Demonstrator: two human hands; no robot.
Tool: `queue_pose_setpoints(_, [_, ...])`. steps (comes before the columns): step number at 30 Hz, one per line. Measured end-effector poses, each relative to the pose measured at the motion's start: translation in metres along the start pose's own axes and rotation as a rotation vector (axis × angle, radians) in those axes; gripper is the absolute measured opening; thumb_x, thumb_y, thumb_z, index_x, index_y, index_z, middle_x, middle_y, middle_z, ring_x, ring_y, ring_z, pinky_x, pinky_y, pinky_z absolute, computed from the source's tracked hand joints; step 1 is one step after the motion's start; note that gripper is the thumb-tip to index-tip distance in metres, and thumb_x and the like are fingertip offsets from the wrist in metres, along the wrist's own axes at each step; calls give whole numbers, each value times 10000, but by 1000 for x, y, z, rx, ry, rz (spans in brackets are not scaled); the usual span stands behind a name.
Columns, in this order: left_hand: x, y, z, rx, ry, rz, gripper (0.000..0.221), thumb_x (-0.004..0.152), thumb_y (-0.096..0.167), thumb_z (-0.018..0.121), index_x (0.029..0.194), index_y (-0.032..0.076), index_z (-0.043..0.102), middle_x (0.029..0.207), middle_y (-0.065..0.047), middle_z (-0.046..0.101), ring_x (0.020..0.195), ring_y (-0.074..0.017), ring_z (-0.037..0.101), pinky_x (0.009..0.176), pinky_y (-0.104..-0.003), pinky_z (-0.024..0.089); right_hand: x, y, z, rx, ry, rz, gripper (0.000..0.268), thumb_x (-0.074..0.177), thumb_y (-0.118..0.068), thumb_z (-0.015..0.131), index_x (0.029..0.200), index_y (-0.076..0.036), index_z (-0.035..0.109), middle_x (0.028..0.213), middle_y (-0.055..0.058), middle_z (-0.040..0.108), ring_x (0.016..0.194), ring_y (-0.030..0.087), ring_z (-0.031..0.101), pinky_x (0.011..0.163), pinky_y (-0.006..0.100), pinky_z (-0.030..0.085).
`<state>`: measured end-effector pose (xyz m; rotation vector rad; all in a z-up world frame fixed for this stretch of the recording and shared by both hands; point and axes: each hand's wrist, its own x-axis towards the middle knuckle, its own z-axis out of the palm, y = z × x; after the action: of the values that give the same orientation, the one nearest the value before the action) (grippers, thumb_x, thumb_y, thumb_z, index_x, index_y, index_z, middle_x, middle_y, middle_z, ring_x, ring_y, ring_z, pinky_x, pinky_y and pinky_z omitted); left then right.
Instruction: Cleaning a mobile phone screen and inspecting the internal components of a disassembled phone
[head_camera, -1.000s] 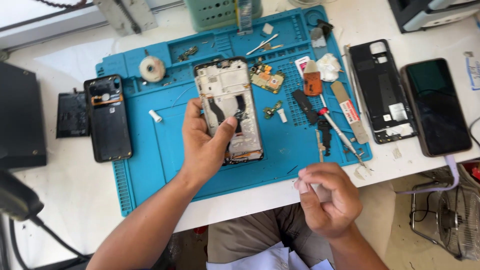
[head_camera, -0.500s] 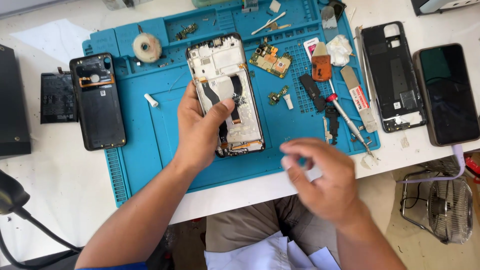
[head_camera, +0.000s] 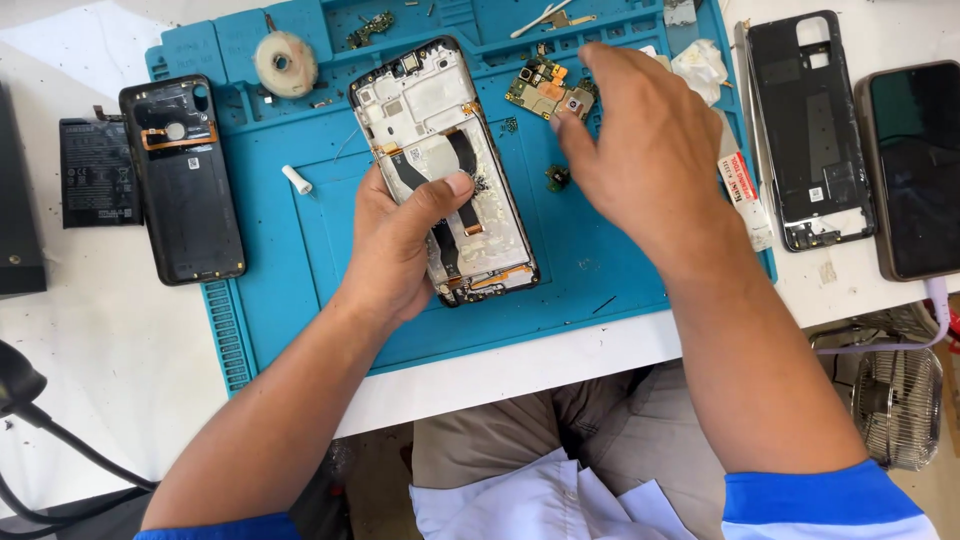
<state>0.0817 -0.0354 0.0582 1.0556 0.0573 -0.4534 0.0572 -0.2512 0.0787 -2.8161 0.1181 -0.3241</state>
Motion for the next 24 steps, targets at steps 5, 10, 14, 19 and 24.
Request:
queue_pose_setpoints(5, [1,0,-4,-137,-50,-32,503,780,71,760,1266,29,636,1064,-137,751,920,-302,751,779,-482,659,14,7,25,-58,-9,8,560,942,-322,813,1377,-27,620,1260,181,655,1098,449,633,720,668,510])
queue_pose_setpoints(10, [1,3,-3,-143,-55,-47,500,768,66,747,1258,31,655,1073,-129,754,944,-315,749,798,-498,656,18,9,24,3,-22,8,524,898,-305,876,1312,-56,673,1120,159,660,1018,418,637,670,619,504])
queue_pose_setpoints(14, [1,4,-4,-159,-40,-57,526,757,57,744,1274,35,647,1075,-128,753,932,-316,746,783,-500,650,20,11,19,29,-20,-8,545,868,-293,913,1289,-33,685,1115,148,706,998,386,658,644,581,518])
queue_pose_setpoints(19, [-2,10,-2,-155,-182,-39,523,833,164,751,1299,-18,597,1169,-235,730,1076,-393,743,913,-544,648,17,9,12,247,-10,-45,445,878,-112,905,1264,-11,708,1119,154,582,1007,321,611,819,462,504])
queue_pose_setpoints(24, [-1,8,-3,-299,-297,4,435,929,114,729,1316,-26,590,1202,-236,713,1130,-378,713,979,-541,618,11,-4,-2,319,-56,-2,265,969,-57,787,1224,-50,715,1096,148,545,794,245,545,648,402,478])
